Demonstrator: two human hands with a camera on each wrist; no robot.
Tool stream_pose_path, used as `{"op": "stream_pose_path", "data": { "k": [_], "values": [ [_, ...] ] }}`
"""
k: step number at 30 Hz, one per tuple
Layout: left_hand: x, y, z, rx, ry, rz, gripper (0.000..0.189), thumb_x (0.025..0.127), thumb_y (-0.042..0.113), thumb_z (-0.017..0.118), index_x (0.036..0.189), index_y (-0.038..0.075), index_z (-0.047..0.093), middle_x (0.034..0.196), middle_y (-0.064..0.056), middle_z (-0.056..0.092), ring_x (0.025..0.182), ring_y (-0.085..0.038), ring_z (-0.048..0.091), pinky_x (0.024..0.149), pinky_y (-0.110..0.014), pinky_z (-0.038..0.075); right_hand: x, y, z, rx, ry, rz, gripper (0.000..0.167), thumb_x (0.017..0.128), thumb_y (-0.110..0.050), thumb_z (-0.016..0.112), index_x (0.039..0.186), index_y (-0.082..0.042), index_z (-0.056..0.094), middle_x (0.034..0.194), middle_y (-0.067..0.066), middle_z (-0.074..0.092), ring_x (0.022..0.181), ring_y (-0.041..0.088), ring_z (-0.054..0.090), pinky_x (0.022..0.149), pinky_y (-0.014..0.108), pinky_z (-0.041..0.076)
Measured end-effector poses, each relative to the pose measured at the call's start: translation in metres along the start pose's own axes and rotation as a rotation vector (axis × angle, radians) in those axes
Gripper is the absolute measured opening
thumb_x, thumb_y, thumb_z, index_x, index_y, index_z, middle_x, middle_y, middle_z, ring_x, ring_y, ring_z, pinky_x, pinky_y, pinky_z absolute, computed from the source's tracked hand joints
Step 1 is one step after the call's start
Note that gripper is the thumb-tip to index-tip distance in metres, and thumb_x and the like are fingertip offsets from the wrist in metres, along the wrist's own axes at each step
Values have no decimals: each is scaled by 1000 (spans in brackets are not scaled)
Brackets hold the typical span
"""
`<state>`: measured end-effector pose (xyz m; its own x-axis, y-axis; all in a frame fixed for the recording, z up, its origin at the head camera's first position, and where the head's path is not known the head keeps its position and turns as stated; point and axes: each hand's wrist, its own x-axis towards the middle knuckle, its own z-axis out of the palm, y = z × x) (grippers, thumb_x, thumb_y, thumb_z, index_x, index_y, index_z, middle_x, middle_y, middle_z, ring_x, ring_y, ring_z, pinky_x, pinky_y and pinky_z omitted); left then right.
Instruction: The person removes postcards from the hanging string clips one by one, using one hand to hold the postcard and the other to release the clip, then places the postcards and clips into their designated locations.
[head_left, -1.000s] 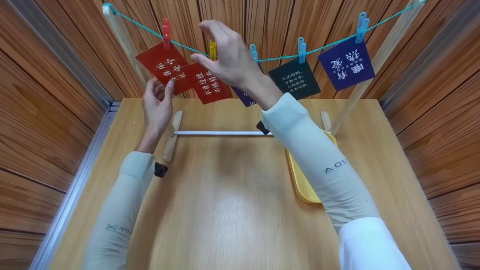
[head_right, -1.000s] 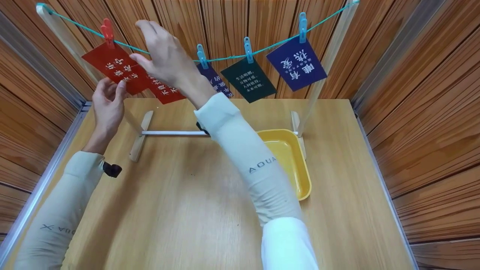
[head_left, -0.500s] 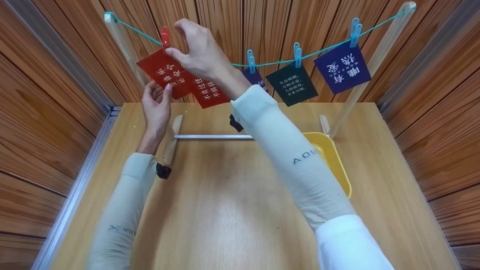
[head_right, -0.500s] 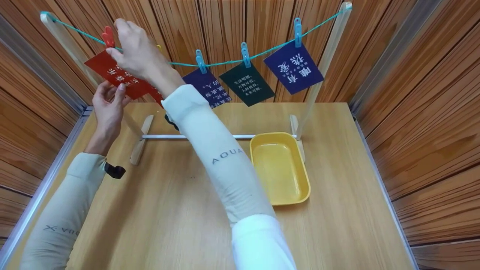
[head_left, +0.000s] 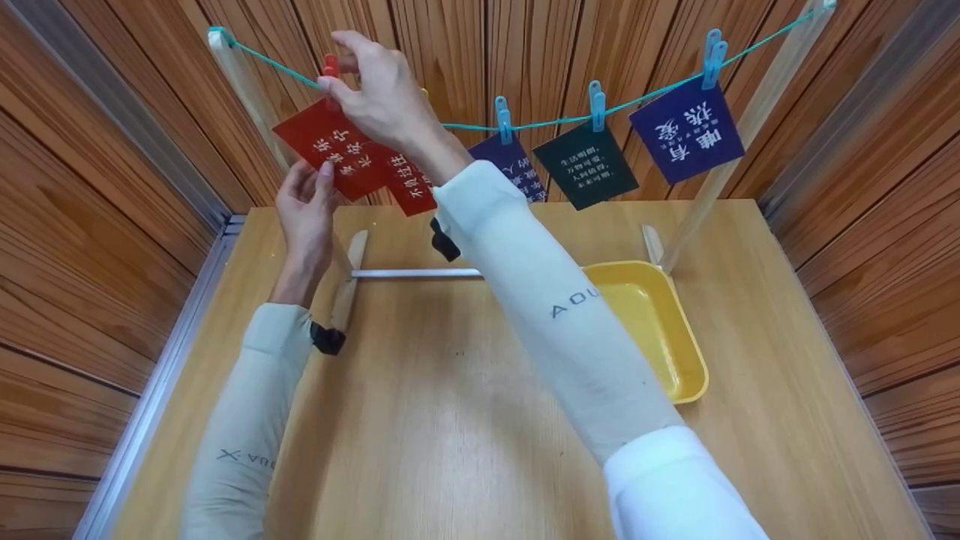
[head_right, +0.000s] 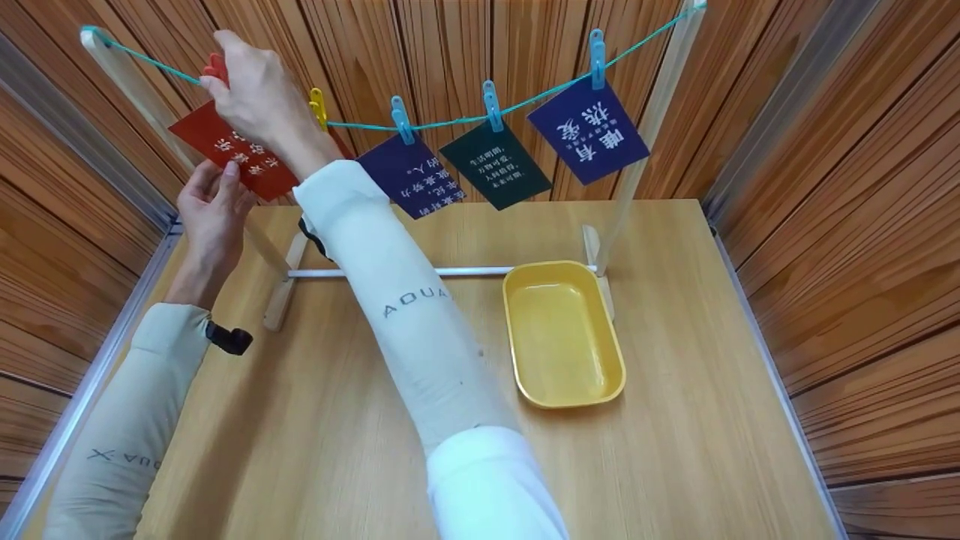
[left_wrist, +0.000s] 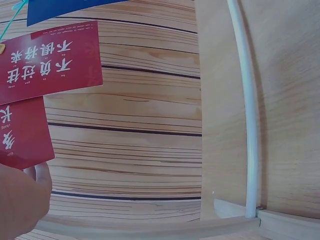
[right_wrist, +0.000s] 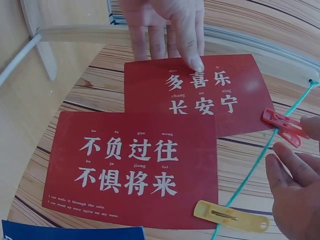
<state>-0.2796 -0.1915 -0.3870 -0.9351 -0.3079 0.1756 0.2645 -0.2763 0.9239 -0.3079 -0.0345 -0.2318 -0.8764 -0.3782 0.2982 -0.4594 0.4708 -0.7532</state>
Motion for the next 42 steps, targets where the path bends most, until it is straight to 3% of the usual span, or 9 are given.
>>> {"op": "stream_pose_path", "data": {
  "k": [7,16,26,35,42],
  "values": [
    [-1,1,2,-80,2,-8,44,99,24,73,139,13,60,139,-8,67,133,-26,65,112,-42,55,-2,4,1,46,8,1,59,106,-26,61,160,-13,41,153,4,61,141,12,59,113,18,48],
    [-1,1,-2,-64,21,-9,41,98,26,74,136,14,63,138,-9,69,129,-27,67,108,-41,58,0,-2,2,19,-11,-33,50,106,-25,61,153,-12,49,146,4,64,136,12,60,111,17,48],
    [2,3,0,-102,-3,-30,38,98,22,72,134,13,62,136,-10,69,131,-29,67,110,-43,57,1,-1,-4,-28,38,-156,23,106,-23,61,122,-8,70,116,6,74,104,11,67,99,17,53],
    [5,6,8,-132,-35,5,42,97,24,74,135,13,62,139,-11,69,130,-30,67,107,-42,59,5,-4,-8,-62,91,-174,24,107,-24,59,121,-10,71,117,5,74,103,9,66,100,15,52],
    [2,3,7,-140,-30,-14,42,98,24,73,136,13,61,139,-11,68,131,-30,66,108,-42,58,3,2,-10,-25,103,-191,23,106,-23,60,120,-9,72,115,5,76,104,9,69,100,14,53]
  ]
}}
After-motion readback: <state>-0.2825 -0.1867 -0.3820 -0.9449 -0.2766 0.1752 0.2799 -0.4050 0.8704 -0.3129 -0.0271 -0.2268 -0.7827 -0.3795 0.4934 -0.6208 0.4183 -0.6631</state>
